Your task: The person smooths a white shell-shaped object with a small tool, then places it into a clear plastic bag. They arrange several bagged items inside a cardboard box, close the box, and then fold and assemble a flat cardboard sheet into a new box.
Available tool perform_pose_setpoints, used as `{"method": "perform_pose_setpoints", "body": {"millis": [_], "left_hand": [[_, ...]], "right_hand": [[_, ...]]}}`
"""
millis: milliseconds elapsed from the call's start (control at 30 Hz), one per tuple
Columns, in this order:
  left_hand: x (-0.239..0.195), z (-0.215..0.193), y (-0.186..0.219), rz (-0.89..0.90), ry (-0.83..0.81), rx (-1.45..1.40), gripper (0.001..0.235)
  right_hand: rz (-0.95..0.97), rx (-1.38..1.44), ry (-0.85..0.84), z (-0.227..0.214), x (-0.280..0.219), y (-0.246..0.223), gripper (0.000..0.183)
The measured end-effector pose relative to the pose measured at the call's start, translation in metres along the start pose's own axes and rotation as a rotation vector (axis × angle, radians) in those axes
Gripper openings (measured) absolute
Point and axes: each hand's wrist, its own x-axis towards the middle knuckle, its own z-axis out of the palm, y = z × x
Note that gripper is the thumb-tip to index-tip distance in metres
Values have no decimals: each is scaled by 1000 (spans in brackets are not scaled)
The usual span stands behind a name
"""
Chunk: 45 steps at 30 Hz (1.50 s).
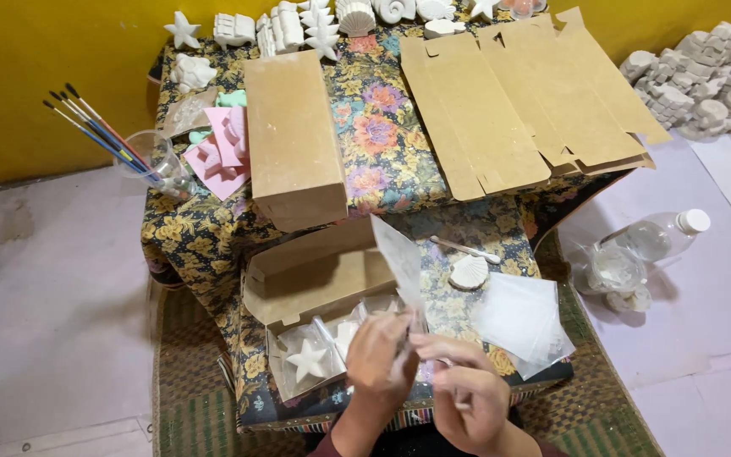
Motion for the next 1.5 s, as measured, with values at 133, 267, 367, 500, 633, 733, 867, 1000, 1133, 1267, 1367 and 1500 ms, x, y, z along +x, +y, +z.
{"method": "perform_pose_setpoints", "body": {"millis": [133,267,367,500,633,733,867,1000,1133,1267,1367,1500], "left_hand": [[46,-26,22,-23,-65,-125,13],[23,-12,0,16,58,13,13],[7,-12,-8,23,-50,-39,20],[-6,-11,-6,102,-209,-75,27],[13,-23,3,113,-184,-134,24],[2,-20,-3,133,-133,-58,20],[-9,-16,-9,153,-248,-207,20],[-7,-23,-1,59,-318,-359,23],[-29,-7,0,-189,-129,-543,6],[-50,-8,-14,-1004,-111,-747,58],[-76,-7,-41,-1450,-176,-791,85],[1,-23,-28,-1831,-21,-553,56]], "right_hand": [[47,-100,-72,9,9,-4,7],[347,-330,-200,4,4,7,31],[510,-411,-348,-2,3,20,49],[710,-126,-177,-1,12,26,55],[842,35,-114,-7,-13,60,43],[1022,69,-350,-2,-16,72,31],[890,308,-159,4,3,70,44],[935,408,383,10,-19,84,78],[936,572,223,-9,-22,97,64],[817,788,-196,-11,-16,116,70],[787,598,-543,-15,10,87,75],[752,527,-673,-37,-23,114,35]]}}
